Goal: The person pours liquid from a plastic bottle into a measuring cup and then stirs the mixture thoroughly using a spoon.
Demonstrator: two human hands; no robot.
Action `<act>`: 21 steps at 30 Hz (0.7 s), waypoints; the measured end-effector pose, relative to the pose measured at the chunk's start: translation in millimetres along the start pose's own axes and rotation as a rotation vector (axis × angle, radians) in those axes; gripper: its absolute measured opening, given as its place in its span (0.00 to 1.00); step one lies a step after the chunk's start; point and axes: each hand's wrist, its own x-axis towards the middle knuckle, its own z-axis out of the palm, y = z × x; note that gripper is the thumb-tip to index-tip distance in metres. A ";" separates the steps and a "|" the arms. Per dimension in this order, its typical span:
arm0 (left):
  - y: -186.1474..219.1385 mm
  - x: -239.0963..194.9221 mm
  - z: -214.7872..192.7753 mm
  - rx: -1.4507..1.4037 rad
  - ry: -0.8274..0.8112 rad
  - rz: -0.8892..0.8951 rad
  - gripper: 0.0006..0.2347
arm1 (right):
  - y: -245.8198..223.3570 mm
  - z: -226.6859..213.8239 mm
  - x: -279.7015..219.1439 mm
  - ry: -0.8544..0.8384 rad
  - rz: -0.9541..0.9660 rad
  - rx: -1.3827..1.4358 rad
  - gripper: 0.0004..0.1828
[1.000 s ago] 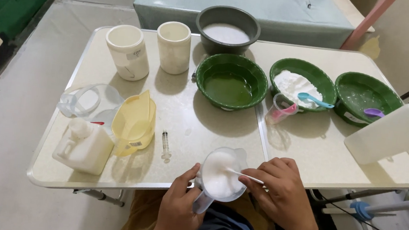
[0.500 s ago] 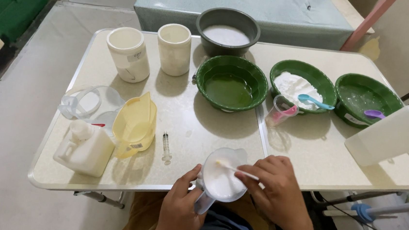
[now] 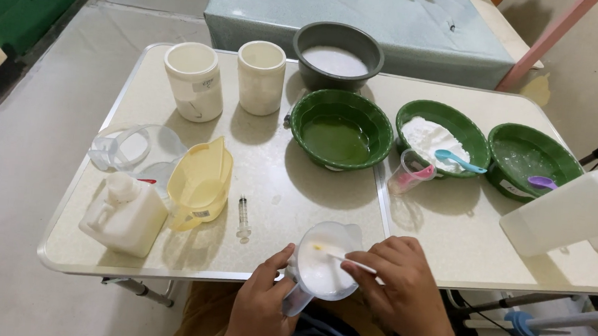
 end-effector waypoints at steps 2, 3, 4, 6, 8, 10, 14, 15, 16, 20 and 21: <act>2.4 1.4 -0.8 0.007 0.013 0.004 0.12 | -10.4 2.9 -0.7 -0.001 -0.044 0.055 0.08; 3.2 2.3 -1.8 0.014 0.021 0.013 0.11 | -15.7 4.8 -0.8 0.002 -0.083 0.110 0.08; 2.5 1.3 -2.3 0.016 0.020 0.009 0.11 | -14.6 3.0 -3.0 0.000 -0.083 0.114 0.08; 1.2 0.5 -1.9 -0.011 0.009 -0.018 0.12 | -11.7 -1.4 -7.5 -0.050 -0.064 0.104 0.08; -1.5 -1.8 -0.9 -0.016 0.008 -0.013 0.11 | -4.2 -7.0 -8.3 -0.037 -0.027 0.043 0.08; -1.8 -2.9 0.7 -0.023 0.009 -0.006 0.10 | -0.5 -9.7 -8.4 -0.021 0.008 -0.022 0.09; -1.4 -3.1 0.9 -0.005 -0.019 -0.025 0.14 | -2.2 -5.0 -6.8 0.038 0.024 -0.088 0.08; -1.9 -3.7 0.7 -0.014 -0.039 -0.026 0.15 | -3.0 -3.1 -7.3 0.010 0.004 -0.071 0.10; -0.9 -3.1 -0.1 -0.012 -0.043 -0.029 0.15 | -3.8 -4.2 -8.0 0.010 0.006 -0.067 0.10; 2.3 -1.0 -2.9 -0.024 0.021 0.003 0.08 | -6.1 -10.3 -8.1 -0.102 0.029 0.086 0.09; 3.0 -1.0 -4.1 -0.023 0.026 0.005 0.07 | -6.9 -12.0 -7.1 -0.079 0.029 0.052 0.09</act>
